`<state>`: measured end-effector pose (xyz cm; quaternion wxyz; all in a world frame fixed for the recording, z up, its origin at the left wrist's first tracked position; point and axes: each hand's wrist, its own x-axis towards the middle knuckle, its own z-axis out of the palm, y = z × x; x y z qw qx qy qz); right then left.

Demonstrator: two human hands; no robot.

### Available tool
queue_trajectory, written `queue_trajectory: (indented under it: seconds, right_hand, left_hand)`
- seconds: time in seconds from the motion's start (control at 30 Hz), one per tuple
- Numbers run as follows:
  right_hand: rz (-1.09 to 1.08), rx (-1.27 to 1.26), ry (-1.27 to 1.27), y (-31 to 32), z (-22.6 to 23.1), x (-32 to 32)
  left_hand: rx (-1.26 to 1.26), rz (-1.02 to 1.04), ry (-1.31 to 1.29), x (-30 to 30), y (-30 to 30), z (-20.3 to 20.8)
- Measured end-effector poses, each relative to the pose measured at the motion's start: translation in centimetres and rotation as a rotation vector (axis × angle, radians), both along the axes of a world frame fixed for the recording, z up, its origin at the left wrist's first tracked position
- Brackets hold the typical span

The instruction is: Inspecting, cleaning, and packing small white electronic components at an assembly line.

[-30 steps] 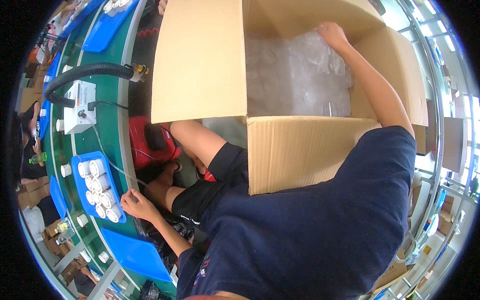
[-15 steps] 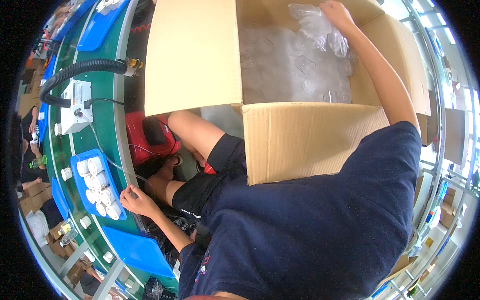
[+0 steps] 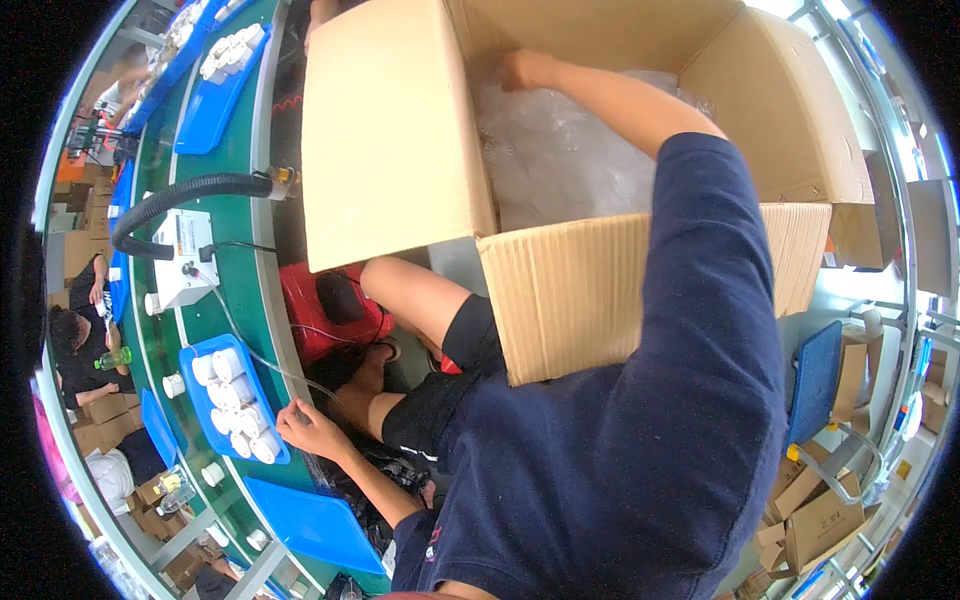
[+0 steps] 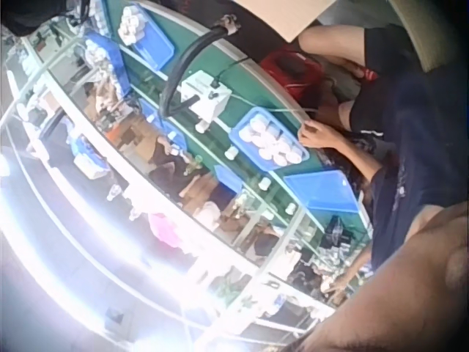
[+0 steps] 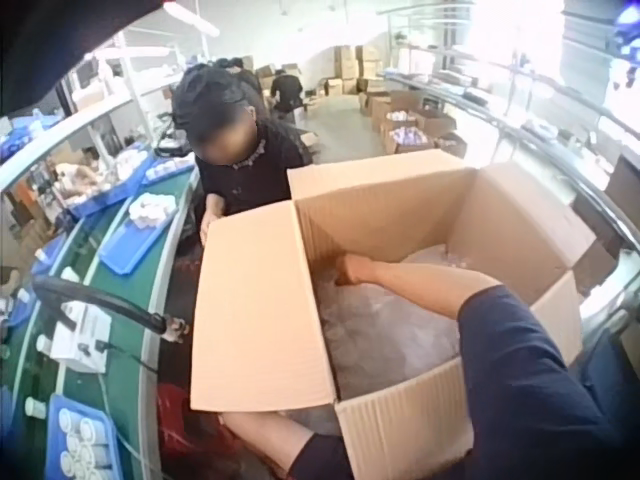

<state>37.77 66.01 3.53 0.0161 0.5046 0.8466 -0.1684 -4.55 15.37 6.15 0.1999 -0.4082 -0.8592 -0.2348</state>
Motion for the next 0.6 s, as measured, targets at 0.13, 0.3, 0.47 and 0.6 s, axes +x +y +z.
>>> queue_trajectory:
  seconds: [0.13,0.3,0.47,0.6]
  right_hand:
    - [0.143,0.006,-0.400,2.2,-3.8,-1.1]
    - [0.083,0.191,-0.266,3.5,-5.7,0.3]
    - [0.140,0.268,0.051,2.4,-3.0,1.3]
    - [0.025,0.117,0.051,0.8,1.2,0.6]
  left_hand:
    - [-0.025,-0.013,-0.023,-0.1,0.4,0.2]
    - [-0.012,-0.015,-0.039,0.2,0.9,0.3]
    - [-0.019,0.010,-0.015,0.1,1.1,0.1]
    - [-0.004,0.045,0.011,0.5,1.5,-0.1]
